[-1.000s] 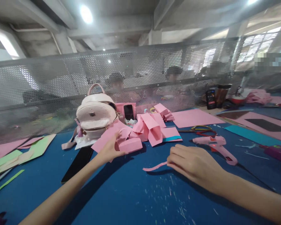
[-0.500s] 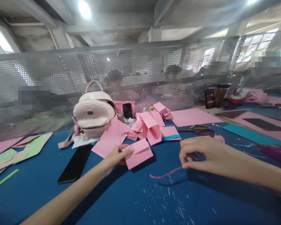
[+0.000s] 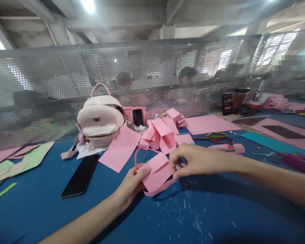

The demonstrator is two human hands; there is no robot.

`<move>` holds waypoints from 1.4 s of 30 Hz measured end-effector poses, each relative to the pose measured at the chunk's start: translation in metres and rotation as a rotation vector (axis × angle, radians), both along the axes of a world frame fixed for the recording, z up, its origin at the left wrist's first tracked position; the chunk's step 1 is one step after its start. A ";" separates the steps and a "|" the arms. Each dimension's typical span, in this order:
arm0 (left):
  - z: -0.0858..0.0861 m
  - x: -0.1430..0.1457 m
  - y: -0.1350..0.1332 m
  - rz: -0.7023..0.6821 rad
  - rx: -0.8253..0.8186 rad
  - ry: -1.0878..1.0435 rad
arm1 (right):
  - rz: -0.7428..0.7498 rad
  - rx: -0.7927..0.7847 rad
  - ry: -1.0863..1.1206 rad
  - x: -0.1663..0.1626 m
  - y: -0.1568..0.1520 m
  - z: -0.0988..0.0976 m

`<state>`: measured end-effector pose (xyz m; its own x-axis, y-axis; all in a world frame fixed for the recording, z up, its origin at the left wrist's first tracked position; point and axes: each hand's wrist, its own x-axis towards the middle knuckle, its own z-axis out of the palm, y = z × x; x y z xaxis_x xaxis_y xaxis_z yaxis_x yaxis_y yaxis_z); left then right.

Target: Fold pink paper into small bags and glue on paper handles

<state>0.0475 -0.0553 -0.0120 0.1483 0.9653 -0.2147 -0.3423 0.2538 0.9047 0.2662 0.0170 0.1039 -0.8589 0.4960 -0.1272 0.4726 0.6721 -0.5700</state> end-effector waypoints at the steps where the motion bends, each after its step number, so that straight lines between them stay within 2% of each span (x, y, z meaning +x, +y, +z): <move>1: -0.001 0.000 0.000 -0.001 0.001 0.002 | 0.005 0.002 -0.016 -0.004 0.004 -0.001; 10: -0.004 -0.001 0.001 -0.001 0.011 0.010 | -0.051 0.013 -0.124 -0.016 0.029 -0.008; 14: -0.003 -0.002 0.000 -0.005 0.026 0.015 | -0.107 0.029 -0.159 -0.017 0.030 -0.007; 25: -0.001 -0.001 0.001 -0.004 0.007 -0.001 | -0.148 0.058 -0.211 -0.018 0.031 -0.006; 42: -0.001 0.000 0.000 -0.001 0.021 0.010 | -0.155 0.114 -0.210 -0.020 0.027 -0.004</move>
